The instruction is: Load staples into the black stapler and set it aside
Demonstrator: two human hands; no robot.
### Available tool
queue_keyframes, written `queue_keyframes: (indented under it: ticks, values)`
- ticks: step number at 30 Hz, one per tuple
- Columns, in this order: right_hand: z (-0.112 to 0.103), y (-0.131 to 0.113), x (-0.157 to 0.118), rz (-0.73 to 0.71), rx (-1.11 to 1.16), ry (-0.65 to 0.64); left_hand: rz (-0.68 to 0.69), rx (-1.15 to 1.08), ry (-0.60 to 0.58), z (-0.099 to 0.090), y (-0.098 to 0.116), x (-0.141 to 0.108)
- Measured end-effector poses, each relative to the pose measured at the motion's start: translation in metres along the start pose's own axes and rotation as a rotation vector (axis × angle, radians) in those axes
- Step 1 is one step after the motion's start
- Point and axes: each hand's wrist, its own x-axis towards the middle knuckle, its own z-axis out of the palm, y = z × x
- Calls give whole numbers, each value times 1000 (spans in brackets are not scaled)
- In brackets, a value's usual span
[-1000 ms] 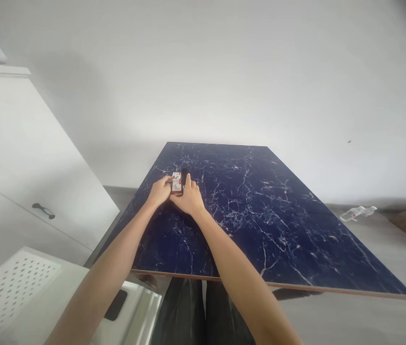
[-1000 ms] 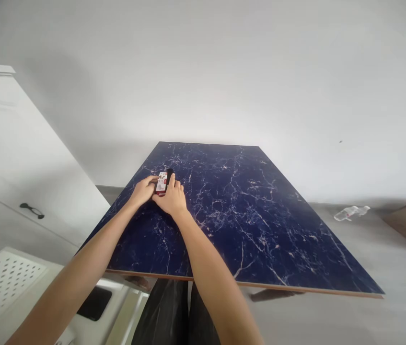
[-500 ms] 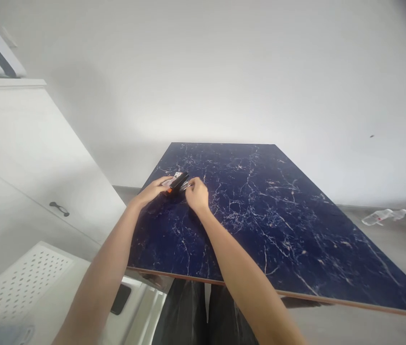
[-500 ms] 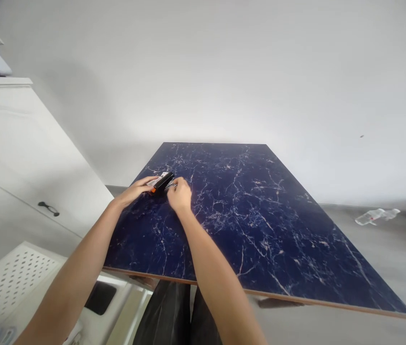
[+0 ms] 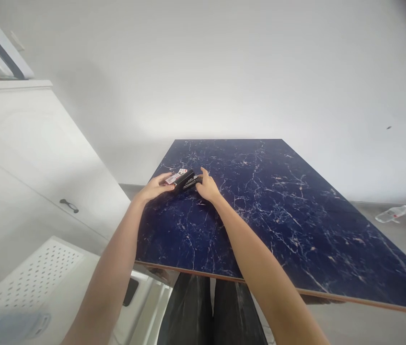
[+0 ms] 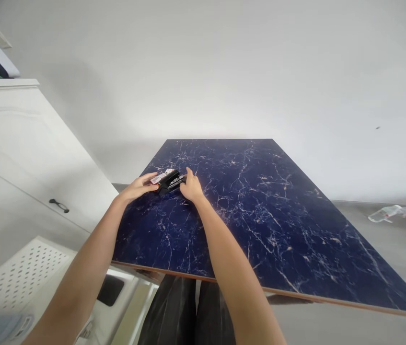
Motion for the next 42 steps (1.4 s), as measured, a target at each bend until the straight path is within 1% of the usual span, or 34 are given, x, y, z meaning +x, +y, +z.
queue_keyframes:
  ticks: [2,4,7,11,14,17,19,22,25,27,29,31,32,34,36,37,38,39,40,42]
  values:
    - [-1,2,0,22,-15,46,-7,9,2,-2,-1,0]
    - [-1,2,-1,-15,-71,67,-13,10,0,-3,-1,-1]
    - [-4,0,-4,-118,-160,18,-5,17,26,-3,0,-4]
    - [-16,5,-10,-169,-224,5,-12,79,103,-3,-1,-7]
    - [-28,17,-16,-178,-200,-16,-41,94,140,-5,-3,-8]
    - [-38,28,-22,-133,-108,23,-53,104,183,-4,-5,-6]
    - [-41,31,-25,-126,-90,36,-50,122,206,-1,-6,-5]
    - [-43,26,-29,-193,-219,-1,-28,144,239,4,-8,-4]
    - [-43,16,-31,-248,-363,-59,6,155,301,6,-9,-4]
    - [-44,11,-31,-245,-407,-70,1,131,349,7,-9,-3]
    - [-46,7,-31,-212,-392,-52,-21,77,399,6,-9,-2]
    - [-50,8,-30,-144,-295,-6,-32,-5,471,6,-9,0]
    - [-52,10,-30,-97,-215,43,-28,-57,520,6,-8,1]
    - [-57,14,-29,19,-3,197,-3,-202,610,7,-7,3]
    - [-60,18,-28,131,254,357,41,-389,649,9,-2,4]
    - [-61,19,-28,166,383,406,68,-483,639,10,2,3]
    - [-61,18,-27,178,504,426,93,-567,613,12,7,2]
    - [-60,15,-27,166,608,419,113,-631,573,14,13,0]
    - [-58,12,-27,140,693,392,121,-674,524,17,19,-2]
    - [-51,2,-27,87,810,291,98,-710,405,23,32,-7]
